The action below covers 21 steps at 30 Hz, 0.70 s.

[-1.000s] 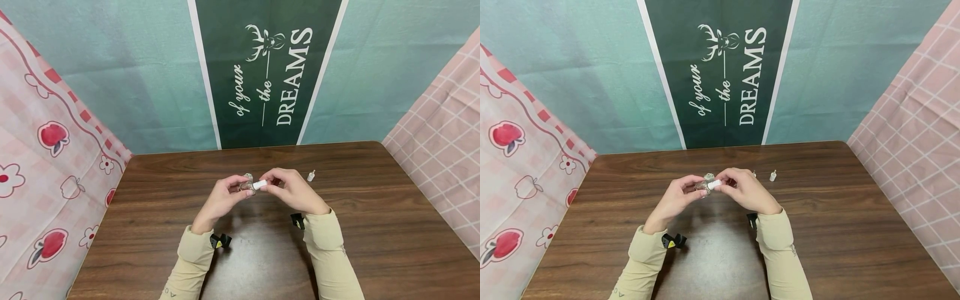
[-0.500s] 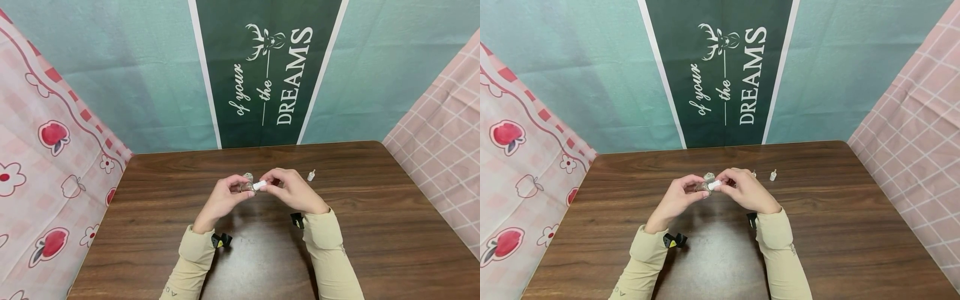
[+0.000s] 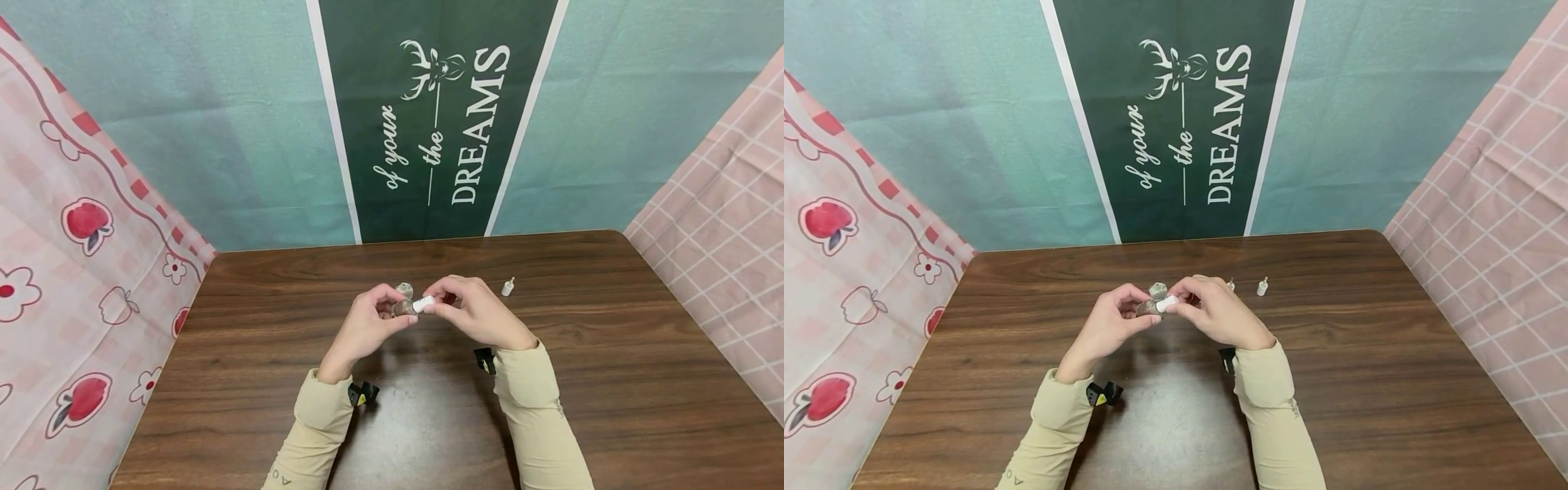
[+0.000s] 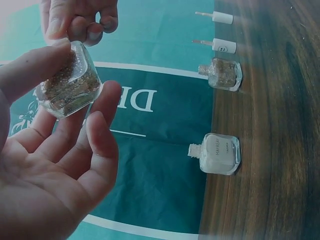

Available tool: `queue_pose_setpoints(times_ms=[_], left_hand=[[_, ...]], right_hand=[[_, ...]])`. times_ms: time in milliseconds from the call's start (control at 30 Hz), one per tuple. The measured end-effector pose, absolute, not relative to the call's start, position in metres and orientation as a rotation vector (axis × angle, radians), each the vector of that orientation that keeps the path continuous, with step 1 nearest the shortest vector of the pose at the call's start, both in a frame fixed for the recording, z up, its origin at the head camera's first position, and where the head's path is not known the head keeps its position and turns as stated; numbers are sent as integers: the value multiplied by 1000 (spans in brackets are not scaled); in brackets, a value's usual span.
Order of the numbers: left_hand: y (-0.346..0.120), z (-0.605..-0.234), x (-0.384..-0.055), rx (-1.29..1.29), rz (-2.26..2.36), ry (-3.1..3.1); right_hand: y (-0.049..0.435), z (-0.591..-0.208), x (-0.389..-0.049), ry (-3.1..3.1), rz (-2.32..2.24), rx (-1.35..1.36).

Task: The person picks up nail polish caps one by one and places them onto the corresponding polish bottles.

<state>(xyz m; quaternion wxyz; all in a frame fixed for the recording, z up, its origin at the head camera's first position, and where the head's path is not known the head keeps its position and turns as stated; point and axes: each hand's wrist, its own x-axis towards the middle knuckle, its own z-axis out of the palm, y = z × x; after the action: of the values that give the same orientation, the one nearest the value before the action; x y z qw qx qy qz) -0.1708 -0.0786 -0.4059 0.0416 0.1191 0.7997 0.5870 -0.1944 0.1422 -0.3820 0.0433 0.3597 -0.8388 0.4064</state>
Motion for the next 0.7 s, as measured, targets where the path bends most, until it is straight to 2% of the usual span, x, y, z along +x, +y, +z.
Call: queue_pose_setpoints(times_ms=[700], left_hand=[[-78,-408,-171,393,1757,2520]], right_hand=[[141,-382,-194,-2563,1230,1124]])
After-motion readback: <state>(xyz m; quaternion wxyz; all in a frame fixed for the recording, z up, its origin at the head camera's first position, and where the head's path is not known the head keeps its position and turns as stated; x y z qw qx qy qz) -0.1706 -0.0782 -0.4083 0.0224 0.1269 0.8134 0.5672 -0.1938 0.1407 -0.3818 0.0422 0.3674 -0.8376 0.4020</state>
